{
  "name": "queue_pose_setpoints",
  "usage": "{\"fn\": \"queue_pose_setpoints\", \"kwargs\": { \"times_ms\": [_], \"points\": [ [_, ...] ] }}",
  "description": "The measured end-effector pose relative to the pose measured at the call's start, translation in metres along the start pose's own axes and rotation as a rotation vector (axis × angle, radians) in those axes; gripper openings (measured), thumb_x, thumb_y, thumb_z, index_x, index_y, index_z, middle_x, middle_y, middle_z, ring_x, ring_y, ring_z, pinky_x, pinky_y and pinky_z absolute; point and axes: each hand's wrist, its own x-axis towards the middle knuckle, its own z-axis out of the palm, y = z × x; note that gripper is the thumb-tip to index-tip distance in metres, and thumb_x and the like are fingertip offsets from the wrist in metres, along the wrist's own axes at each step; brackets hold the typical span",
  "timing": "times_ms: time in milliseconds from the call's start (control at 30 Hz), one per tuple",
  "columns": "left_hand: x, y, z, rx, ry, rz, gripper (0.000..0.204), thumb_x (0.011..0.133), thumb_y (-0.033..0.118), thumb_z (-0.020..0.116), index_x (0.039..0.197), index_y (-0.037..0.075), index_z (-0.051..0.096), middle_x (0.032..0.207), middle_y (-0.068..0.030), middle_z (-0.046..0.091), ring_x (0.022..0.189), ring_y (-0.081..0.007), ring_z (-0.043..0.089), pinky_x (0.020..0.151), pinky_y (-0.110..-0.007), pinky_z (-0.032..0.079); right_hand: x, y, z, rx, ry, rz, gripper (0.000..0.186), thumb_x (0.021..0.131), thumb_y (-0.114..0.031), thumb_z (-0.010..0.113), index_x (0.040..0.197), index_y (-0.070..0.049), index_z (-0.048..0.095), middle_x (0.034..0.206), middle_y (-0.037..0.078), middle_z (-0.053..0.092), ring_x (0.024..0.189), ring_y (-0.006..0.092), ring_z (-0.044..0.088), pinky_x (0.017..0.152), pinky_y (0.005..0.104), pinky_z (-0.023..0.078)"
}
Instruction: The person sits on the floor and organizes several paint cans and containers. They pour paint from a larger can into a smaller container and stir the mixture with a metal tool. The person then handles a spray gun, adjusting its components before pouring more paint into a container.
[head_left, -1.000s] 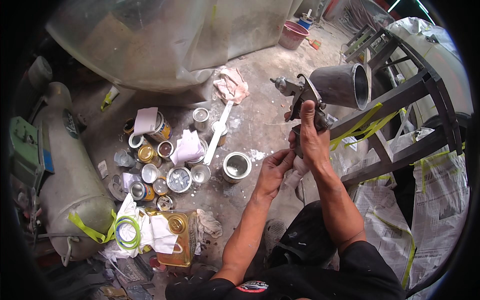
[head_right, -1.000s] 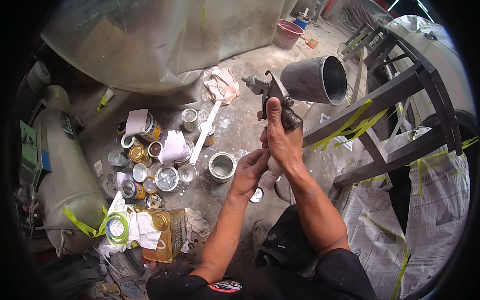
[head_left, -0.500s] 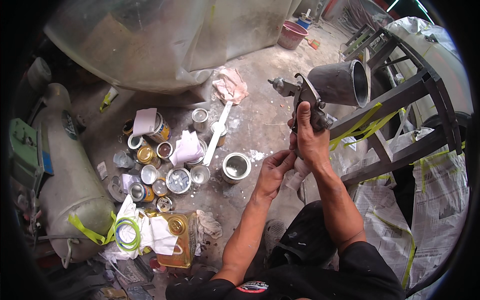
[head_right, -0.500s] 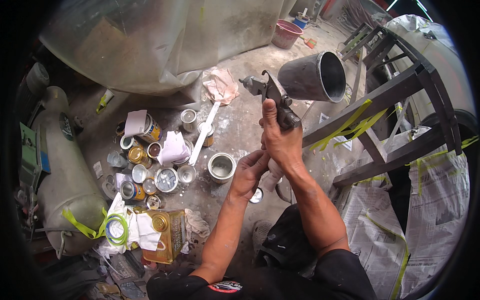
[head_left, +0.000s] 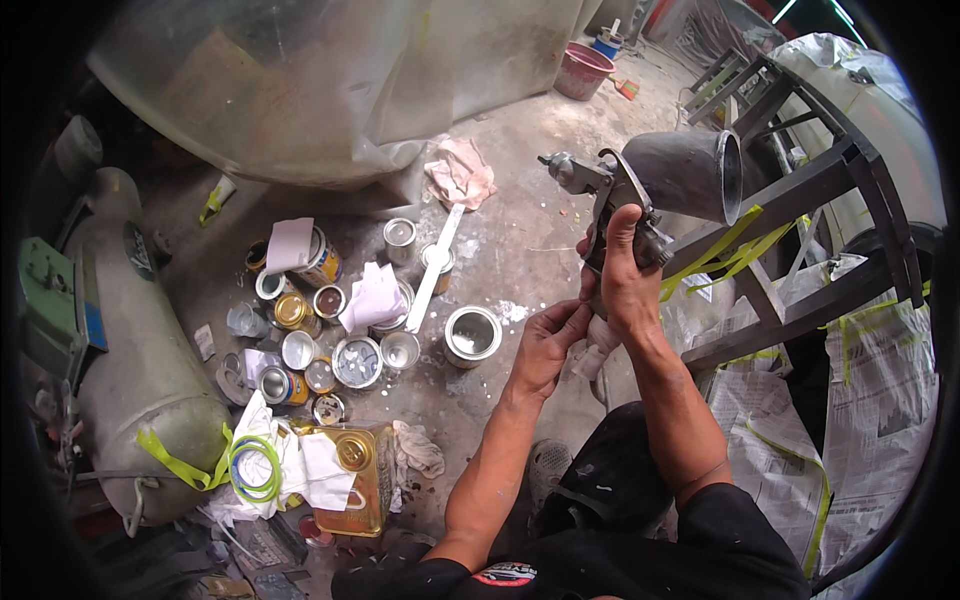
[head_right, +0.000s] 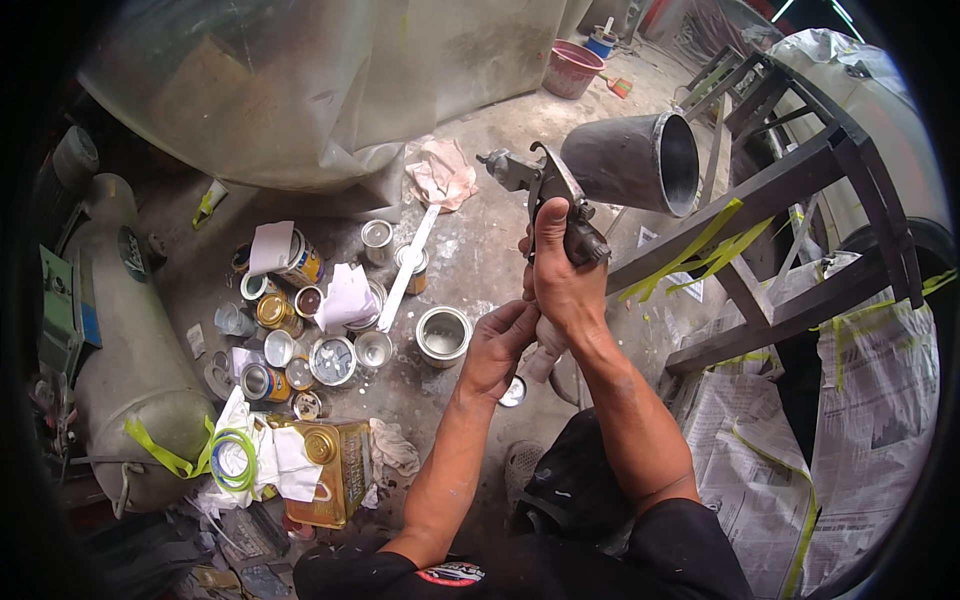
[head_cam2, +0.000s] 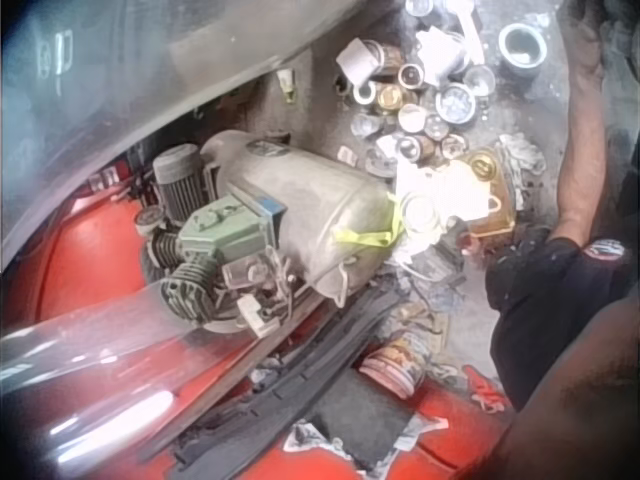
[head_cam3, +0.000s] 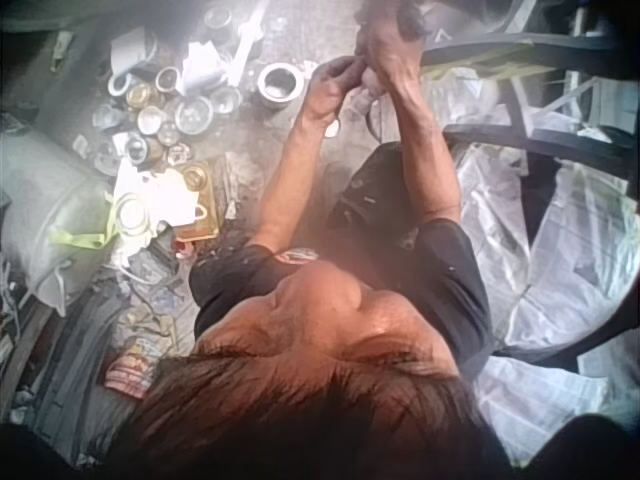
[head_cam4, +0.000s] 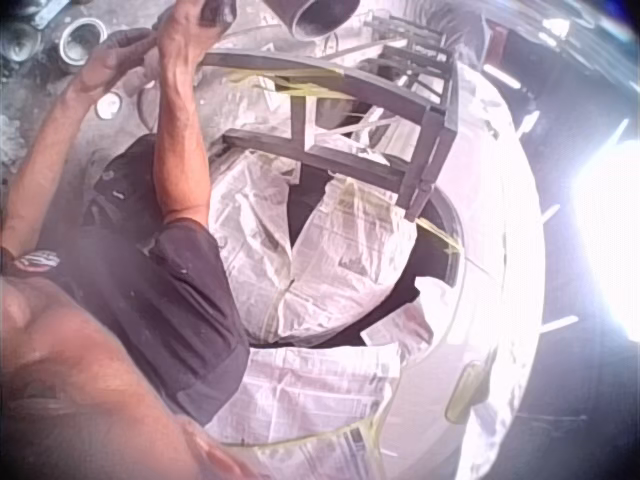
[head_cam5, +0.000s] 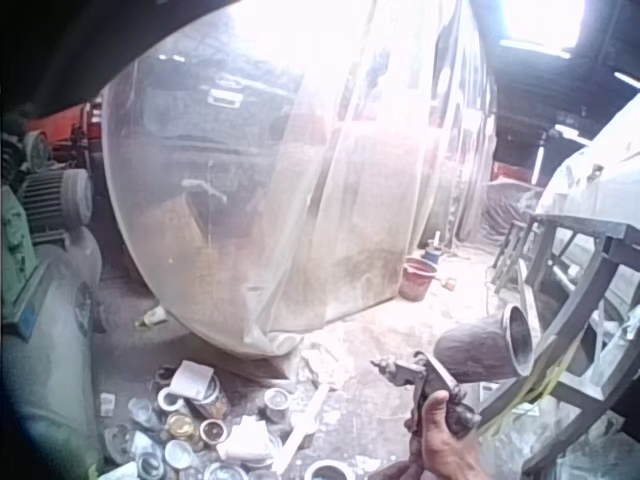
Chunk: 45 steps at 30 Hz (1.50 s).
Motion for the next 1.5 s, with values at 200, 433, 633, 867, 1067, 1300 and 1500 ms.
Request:
{"fn": "queue_pose_setpoints", "kwargs": {
  "times_ms": [200, 433, 633, 867, 1067, 1300, 1500],
  "points": [
    [0.000, -0.002, 0.002, -0.031, 0.010, 0.034, 0.024, 0.100, 0.014, 0.065, 0.117, -0.002, 0.068, 0.102, -0.0050, 0.072, 0.087, -0.0092, 0.067, 0.076, -0.022, 0.054, 0.000, -0.001, -0.003, 0.013, -0.012, 0.001, 0.076, 0.087, -0.080, 0.048, 0.081, -0.004, 0.058, 0.069, 0.004, 0.059, 0.048, 0.0101, 0.053, 0.041, 0.0282, 0.042],
    [-0.001, -0.001, 0.006, -0.025, 0.012, 0.019, 0.025, 0.099, 0.014, 0.066, 0.118, -0.002, 0.068, 0.101, -0.0049, 0.072, 0.087, -0.0090, 0.067, 0.076, -0.022, 0.054, 0.002, 0.002, -0.009, 0.007, -0.029, 0.006, 0.090, 0.083, -0.089, 0.035, 0.083, -0.003, 0.059, 0.068, 0.004, 0.059, 0.050, 0.0096, 0.053, 0.042, 0.0282, 0.041],
    [-0.002, -0.001, 0.006, -0.024, 0.031, 0.019, 0.024, 0.099, 0.014, 0.066, 0.117, -0.002, 0.068, 0.101, -0.0050, 0.072, 0.087, -0.0092, 0.067, 0.076, -0.023, 0.054, 0.006, 0.008, -0.010, 0.008, -0.044, 0.013, 0.082, 0.088, -0.084, 0.038, 0.092, -0.005, 0.059, 0.072, 0.005, 0.061, 0.045, 0.0101, 0.051, 0.038, 0.0260, 0.040],
    [0.000, -0.002, 0.001, -0.030, 0.007, -0.005, 0.026, 0.101, 0.016, 0.064, 0.119, -0.002, 0.067, 0.104, -0.0055, 0.071, 0.088, -0.0101, 0.068, 0.077, -0.024, 0.055, 0.006, 0.002, -0.006, -0.170, -0.123, 0.101, 0.044, 0.096, -0.048, 0.067, 0.108, -0.006, 0.069, 0.064, 0.001, 0.060, 0.048, 0.0070, 0.050, 0.042, 0.0244, 0.040],
    [0.000, -0.003, -0.004, -0.051, 0.021, 0.011, 0.027, 0.101, 0.017, 0.064, 0.119, -0.002, 0.066, 0.104, -0.0056, 0.071, 0.088, -0.0109, 0.068, 0.077, -0.025, 0.055, 0.011, 0.006, -0.008, -0.148, -0.277, 0.071, 0.055, 0.097, -0.058, 0.059, 0.100, -0.005, 0.069, 0.074, 0.002, 0.065, 0.050, 0.0061, 0.051, 0.043, 0.0244, 0.041],
    [0.000, 0.001, -0.002, 0.004, -0.005, -0.034, 0.026, 0.101, 0.018, 0.064, 0.118, -0.002, 0.068, 0.102, -0.0044, 0.072, 0.088, -0.0101, 0.067, 0.078, -0.024, 0.054, 0.002, -0.004, -0.001, -0.059, -0.079, 0.025, 0.064, 0.094, -0.068, 0.051, 0.088, -0.006, 0.064, 0.073, 0.002, 0.063, 0.047, 0.0068, 0.051, 0.041, 0.0248, 0.042],
    [-0.002, 0.004, -0.004, 0.028, -0.043, -0.026, 0.026, 0.101, 0.019, 0.064, 0.115, -0.002, 0.069, 0.101, -0.0036, 0.072, 0.087, -0.0086, 0.066, 0.076, -0.023, 0.053, 0.002, -0.003, 0.000, -0.075, -0.070, 0.008, 0.066, 0.093, -0.071, 0.050, 0.083, -0.007, 0.060, 0.071, 0.003, 0.062, 0.047, 0.0070, 0.052, 0.040, 0.0245, 0.042]
  ]
}}
